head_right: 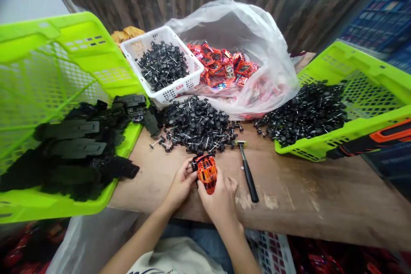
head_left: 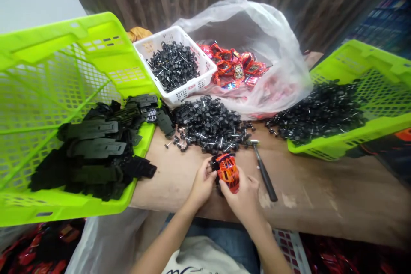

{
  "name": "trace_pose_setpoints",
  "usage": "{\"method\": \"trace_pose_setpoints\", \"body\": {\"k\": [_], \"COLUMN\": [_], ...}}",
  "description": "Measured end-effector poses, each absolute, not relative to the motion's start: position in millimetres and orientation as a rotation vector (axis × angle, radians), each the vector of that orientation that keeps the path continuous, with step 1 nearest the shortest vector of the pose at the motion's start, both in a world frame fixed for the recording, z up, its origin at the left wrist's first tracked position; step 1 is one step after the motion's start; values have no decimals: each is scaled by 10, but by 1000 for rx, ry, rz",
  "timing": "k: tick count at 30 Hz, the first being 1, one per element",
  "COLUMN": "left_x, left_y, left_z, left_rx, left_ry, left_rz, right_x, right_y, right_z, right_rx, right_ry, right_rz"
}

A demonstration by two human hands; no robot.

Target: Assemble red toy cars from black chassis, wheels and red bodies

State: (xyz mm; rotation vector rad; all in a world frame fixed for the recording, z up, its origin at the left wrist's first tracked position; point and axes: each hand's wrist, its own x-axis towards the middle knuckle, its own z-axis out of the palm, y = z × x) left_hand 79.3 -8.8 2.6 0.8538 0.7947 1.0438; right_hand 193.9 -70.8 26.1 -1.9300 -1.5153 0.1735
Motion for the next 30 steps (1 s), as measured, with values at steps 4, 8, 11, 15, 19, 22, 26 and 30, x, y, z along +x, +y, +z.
{"method": "trace_pose_setpoints", "body": {"k": [4, 8, 11, 15, 19, 22, 26, 30], "left_x": [801, 782, 759, 736, 726, 701, 629, 502], "left_y": [-154, -190, -196, -192, -247, -308, -309, -156], "left_z": [32, 60, 105, 180, 199, 161, 122, 107], "left_rx": [848, 786, 854, 963, 1001, 1075, 1102, 1114], "left_ry": [768, 758, 748, 762, 688, 702, 723, 821], "left_rz": [1035, 1031, 1046, 1067, 987, 1008, 1113, 1200], "right_x": [1880, 1863, 1895, 2076, 2186, 2112, 2002, 2012], "right_y": [-702, -716, -734, -666, -516, -478, -492, -470], "right_z": [111, 14, 50, 232, 379, 424, 459, 471], "right_rx": [-1932, -1980, -1931, -1577, -1295, -1241, -1248, -1489], "right_ry": [-1616, -1590, -1597, -1559, -1204, -1166, -1227, -1515], "right_rz": [187, 227, 331, 838, 1177, 1189, 1131, 872]}}
